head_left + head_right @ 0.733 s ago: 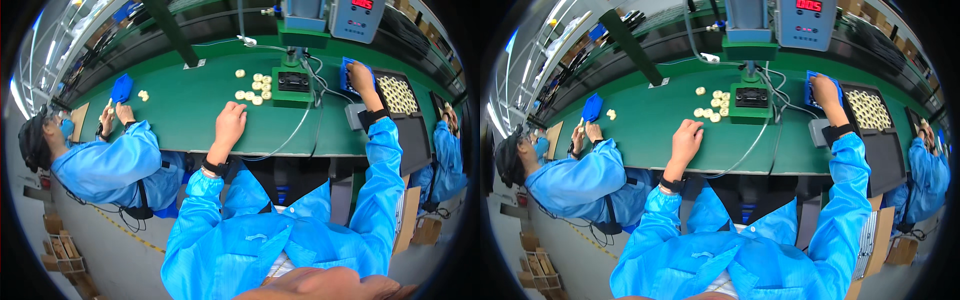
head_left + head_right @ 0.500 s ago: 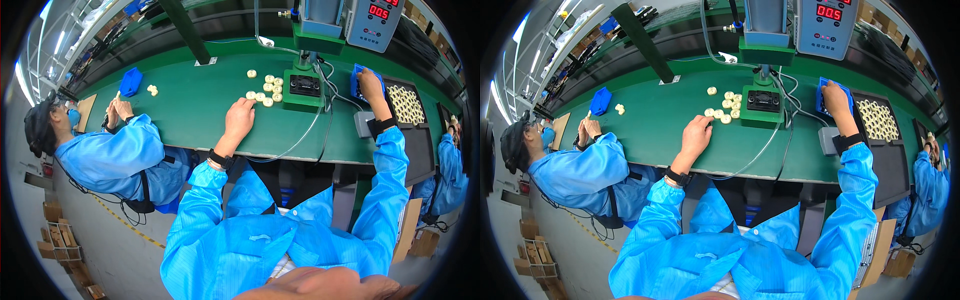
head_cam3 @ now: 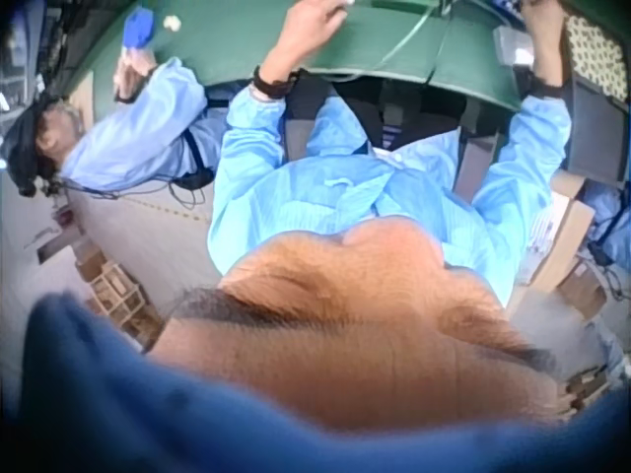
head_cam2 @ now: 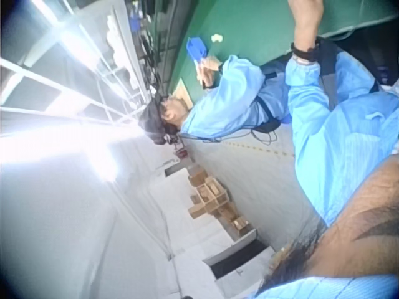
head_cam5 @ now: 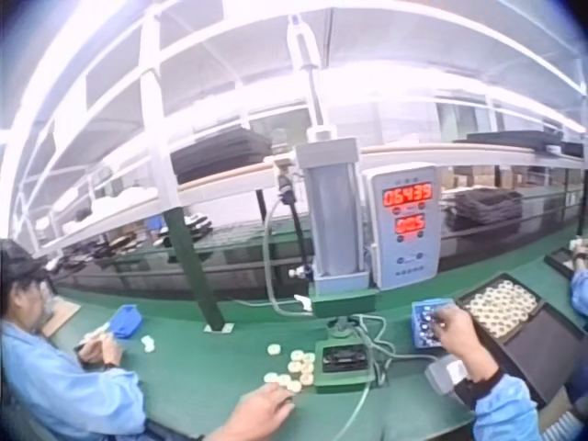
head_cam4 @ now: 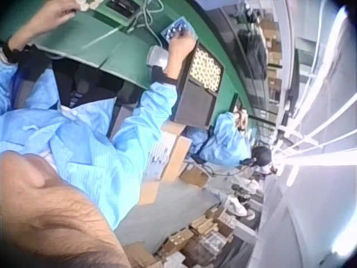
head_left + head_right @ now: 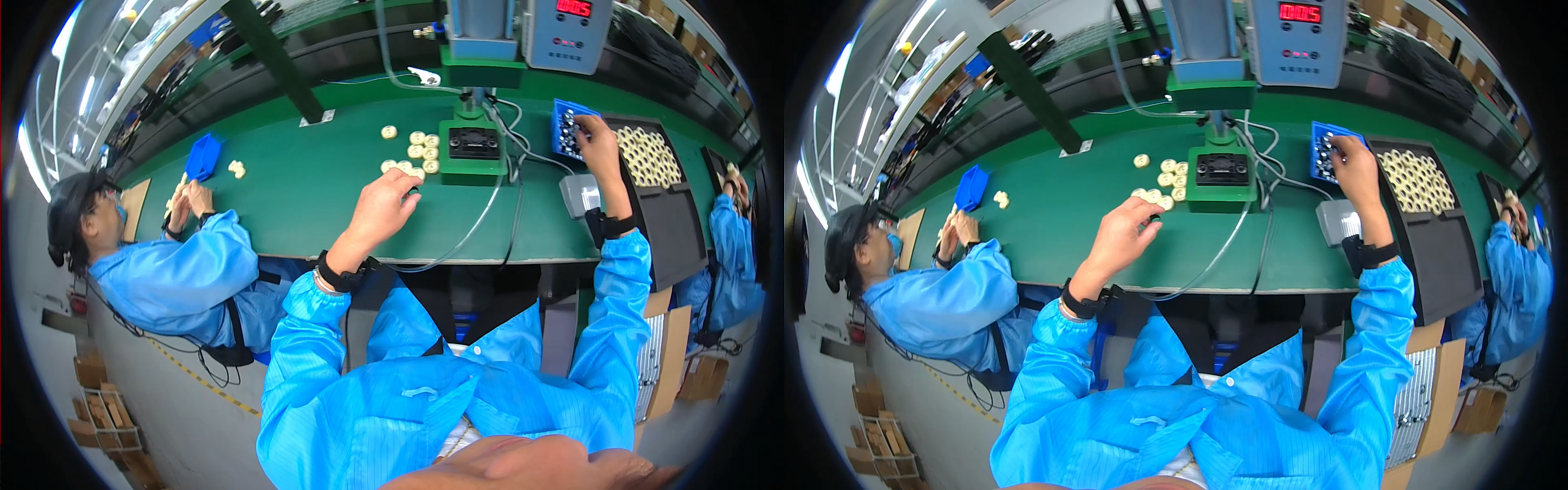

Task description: The recorder is assembling small circular components, possibly inserting metal wires or pins using a small manual press machine.

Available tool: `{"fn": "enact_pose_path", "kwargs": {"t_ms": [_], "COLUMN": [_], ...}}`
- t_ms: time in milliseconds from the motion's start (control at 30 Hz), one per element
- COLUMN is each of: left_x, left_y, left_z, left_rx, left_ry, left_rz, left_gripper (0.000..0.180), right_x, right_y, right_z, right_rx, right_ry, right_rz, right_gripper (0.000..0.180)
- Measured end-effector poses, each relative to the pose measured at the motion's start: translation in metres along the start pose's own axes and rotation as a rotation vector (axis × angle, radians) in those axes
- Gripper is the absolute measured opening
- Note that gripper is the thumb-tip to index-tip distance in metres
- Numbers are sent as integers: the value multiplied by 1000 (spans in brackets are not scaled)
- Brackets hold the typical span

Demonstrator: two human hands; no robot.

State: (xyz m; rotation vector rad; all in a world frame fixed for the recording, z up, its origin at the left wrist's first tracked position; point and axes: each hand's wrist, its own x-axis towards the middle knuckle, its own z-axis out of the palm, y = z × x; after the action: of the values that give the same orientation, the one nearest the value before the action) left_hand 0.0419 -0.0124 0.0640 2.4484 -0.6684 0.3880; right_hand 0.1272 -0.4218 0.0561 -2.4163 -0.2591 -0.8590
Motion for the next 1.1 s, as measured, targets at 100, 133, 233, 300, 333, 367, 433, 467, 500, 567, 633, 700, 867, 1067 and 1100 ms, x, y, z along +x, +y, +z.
{"fn": "enact_pose_path", "kwargs": {"t_ms": [100, 133, 233, 300, 333, 367, 433, 467, 500, 567, 633, 700, 867, 1067, 1100], "left_x": [16, 23, 42, 53, 59, 63, 71, 75, 75, 74, 73, 69, 72, 73, 71], "left_y": [19, 25, 35, 41, 45, 47, 47, 46, 45, 43, 37, 28, 17, 21, 17], "left_z": [-6, -6, 6, 18, 23, 27, 38, 44, 51, 57, 57, 57, 58, 60, 65], "left_rx": [-36, -52, -192, -283, -372, -461, -504, -542, -569, -574, -579, -555, -472, -359, -417], "left_ry": [-13, -6, 2, 18, 7, -5, 14, 31, 64, 99, 173, 173, 142, 86, 70], "left_rz": [70, 94, 182, 218, 202, 186, 203, 216, 241, 291, 329, 332, 310, 423, 386], "left_gripper": [22, 22, 20, 19, 19, 18, 19, 21, 21, 22, 22, 22, 21, 24, 25], "right_x": [-4, -4, -6, -9, -9, -12, -18, -23, -27, -39, -46, -53, -54, -57, -60], "right_y": [-5, 6, 14, 12, 8, 3, -23, -40, -61, -98, -128, -141, -131, -126, -123], "right_z": [1, 4, 1, -3, -4, -9, -13, -12, -13, -2, 17, 38, 69, 73, 79], "right_rx": [-61, -91, -17, -1, 24, 8, 300, 564, 717, 1044, 1257, 1346, 1600, 1455, 1477], "right_ry": [4, 49, -29, 5, 30, 28, -17, -69, -165, -350, -514, -621, -600, -618, -606], "right_rz": [18, -58, 81, 101, 113, 135, 247, 336, 326, 350, 396, 422, 655, 655, 648], "right_gripper": [22, 23, 28, 29, 29, 31, 29, 29, 31, 34, 36, 34, 23, 16, 16]}}
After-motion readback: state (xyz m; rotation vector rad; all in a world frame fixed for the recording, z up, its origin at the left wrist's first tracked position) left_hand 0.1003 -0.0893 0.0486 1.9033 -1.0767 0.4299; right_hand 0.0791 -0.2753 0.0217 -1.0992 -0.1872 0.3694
